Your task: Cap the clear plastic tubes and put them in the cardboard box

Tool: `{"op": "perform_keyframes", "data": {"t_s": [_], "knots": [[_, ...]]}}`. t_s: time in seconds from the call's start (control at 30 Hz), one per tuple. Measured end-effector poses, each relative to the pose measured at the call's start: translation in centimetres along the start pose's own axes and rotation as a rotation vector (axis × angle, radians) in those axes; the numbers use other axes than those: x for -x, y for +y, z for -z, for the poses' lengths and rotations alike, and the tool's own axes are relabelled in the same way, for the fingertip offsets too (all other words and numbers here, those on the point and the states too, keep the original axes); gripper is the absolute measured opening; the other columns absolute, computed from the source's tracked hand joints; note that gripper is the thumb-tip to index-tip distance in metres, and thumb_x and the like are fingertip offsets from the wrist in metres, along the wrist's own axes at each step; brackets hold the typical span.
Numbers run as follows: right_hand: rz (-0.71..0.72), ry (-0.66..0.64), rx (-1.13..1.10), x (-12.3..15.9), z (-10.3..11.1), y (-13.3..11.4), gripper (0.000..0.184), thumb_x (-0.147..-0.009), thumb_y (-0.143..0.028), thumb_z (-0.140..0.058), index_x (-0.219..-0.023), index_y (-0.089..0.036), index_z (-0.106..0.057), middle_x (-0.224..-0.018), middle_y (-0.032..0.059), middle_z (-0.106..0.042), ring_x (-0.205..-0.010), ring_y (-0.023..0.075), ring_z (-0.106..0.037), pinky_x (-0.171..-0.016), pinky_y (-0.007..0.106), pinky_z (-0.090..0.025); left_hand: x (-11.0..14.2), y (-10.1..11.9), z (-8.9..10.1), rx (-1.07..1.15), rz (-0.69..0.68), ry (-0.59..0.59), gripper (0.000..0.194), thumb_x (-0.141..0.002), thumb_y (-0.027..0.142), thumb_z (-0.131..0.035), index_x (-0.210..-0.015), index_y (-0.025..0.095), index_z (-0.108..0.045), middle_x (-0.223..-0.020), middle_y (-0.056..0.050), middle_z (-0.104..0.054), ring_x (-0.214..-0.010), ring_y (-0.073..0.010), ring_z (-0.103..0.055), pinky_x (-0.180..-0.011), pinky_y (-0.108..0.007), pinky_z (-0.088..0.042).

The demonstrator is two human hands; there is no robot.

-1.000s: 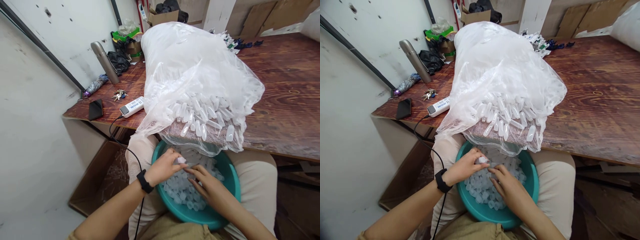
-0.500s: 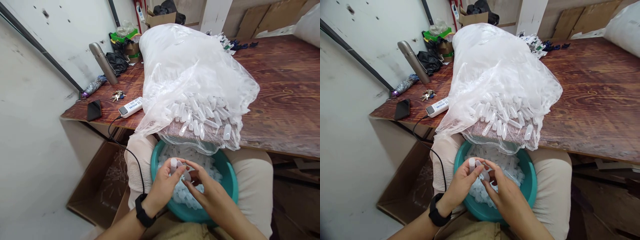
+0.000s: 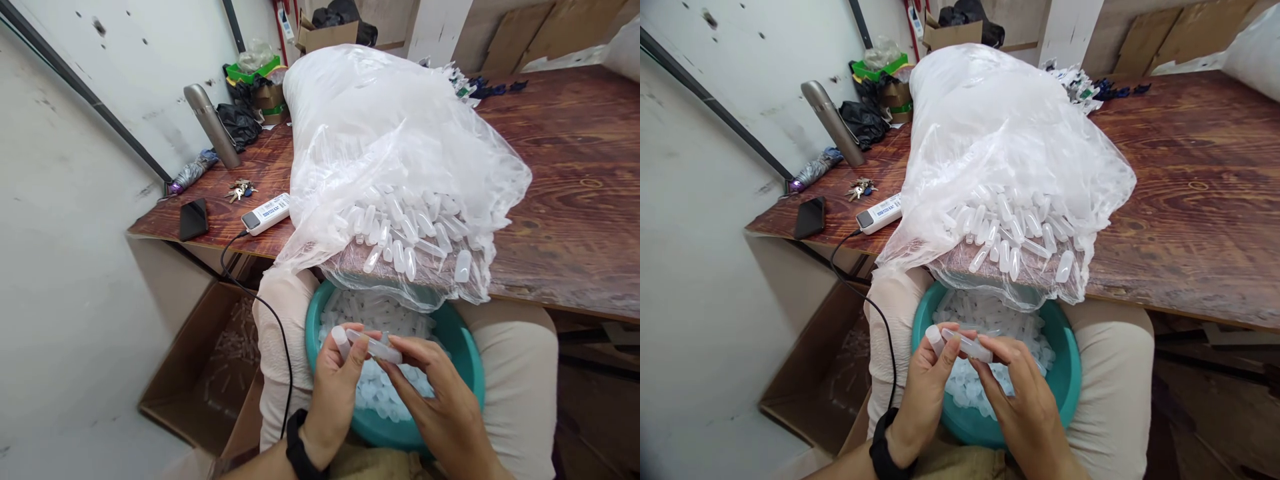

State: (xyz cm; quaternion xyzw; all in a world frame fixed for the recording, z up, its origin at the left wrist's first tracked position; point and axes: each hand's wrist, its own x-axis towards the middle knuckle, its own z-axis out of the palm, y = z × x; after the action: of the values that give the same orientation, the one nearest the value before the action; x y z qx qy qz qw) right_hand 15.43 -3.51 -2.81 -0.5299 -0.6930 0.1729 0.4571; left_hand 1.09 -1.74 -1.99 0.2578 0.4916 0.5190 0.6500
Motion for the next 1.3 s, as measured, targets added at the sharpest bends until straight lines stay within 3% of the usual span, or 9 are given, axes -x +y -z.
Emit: {"op": "perform_keyframes", "data": {"t_s": [0.23, 0.47, 0.7, 0.9, 1.03, 1.3], "knots": [[0.036, 0.043, 0.012, -0.2, 0.2, -0.6, 0.021, -0.098, -0.024, -0.06, -0.118, -0.029, -0.066, -0.102, 0.0039, -0.069, -0.09, 0.0192, -0.071, -0.082, 0.032, -0.061, 0.4, -0.4, -0.1, 0.064, -0.026, 0.021, 0.038, -0.085, 0.047, -0.075, -0.108, 0.019, -0.061, -0.1, -0.005, -0.076, -0.082, -0.0137, -0.064, -0.084, -0.029, -0.051], [-0.104, 0.043, -0.164, 0.1, 0.2, -0.5, 0.015, -0.095, -0.027, -0.066, -0.11, -0.028, -0.066, -0.094, 0.0024, -0.07, -0.082, 0.0176, -0.069, -0.071, 0.027, -0.061, 0.6, -0.2, 0.1, 0.089, -0.015, -0.021, 0.036, -0.085, 0.046, -0.076, -0.105, 0.02, -0.06, -0.099, -0.003, -0.075, -0.088, -0.0155, -0.067, -0.084, -0.029, -0.051], [-0.21, 0.071, -0.257, -0.3, 0.4, -0.1, 0.016, -0.093, -0.033, -0.069, -0.106, -0.025, -0.067, -0.088, 0.0033, -0.069, -0.073, 0.0169, -0.069, -0.062, 0.025, -0.062, -0.2, 1.4, -0.2, 0.166, 0.035, 0.067, 0.047, -0.08, 0.051, -0.079, -0.107, 0.019, -0.058, -0.096, -0.004, -0.076, -0.077, -0.0118, -0.063, -0.077, -0.026, -0.048], [-0.041, 0.016, -0.143, -0.5, 0.8, -0.2, 0.016, -0.096, -0.026, -0.065, -0.111, -0.028, -0.067, -0.098, 0.0044, -0.072, -0.086, 0.019, -0.071, -0.074, 0.029, -0.062, 0.2, 0.7, -0.1, 0.103, 0.044, -0.016, 0.045, -0.08, 0.049, -0.079, -0.107, 0.019, -0.06, -0.099, -0.005, -0.076, -0.083, -0.0144, -0.064, -0.084, -0.029, -0.048], [0.003, 0.069, -0.116, -0.6, 0.6, -0.7, 0.015, -0.094, -0.023, -0.066, -0.109, -0.029, -0.067, -0.095, 0.0031, -0.074, -0.084, 0.0198, -0.073, -0.075, 0.031, -0.062, 0.5, 0.5, -0.3, 0.141, 0.058, -0.015, 0.045, -0.08, 0.051, -0.078, -0.107, 0.02, -0.059, -0.1, -0.005, -0.076, -0.086, -0.0155, -0.065, -0.086, -0.03, -0.048], [-0.222, 0.084, -0.211, -0.5, 0.1, -0.7, 0.02, -0.094, -0.038, -0.067, -0.11, -0.027, -0.064, -0.084, -0.0003, -0.07, -0.069, 0.0152, -0.071, -0.06, 0.022, -0.061, 0.5, 0.5, 0.0, 0.075, -0.011, -0.12, 0.028, -0.088, 0.043, -0.073, -0.103, 0.022, -0.06, -0.106, -0.002, -0.075, -0.092, -0.0164, -0.069, -0.087, -0.031, -0.052]]}}
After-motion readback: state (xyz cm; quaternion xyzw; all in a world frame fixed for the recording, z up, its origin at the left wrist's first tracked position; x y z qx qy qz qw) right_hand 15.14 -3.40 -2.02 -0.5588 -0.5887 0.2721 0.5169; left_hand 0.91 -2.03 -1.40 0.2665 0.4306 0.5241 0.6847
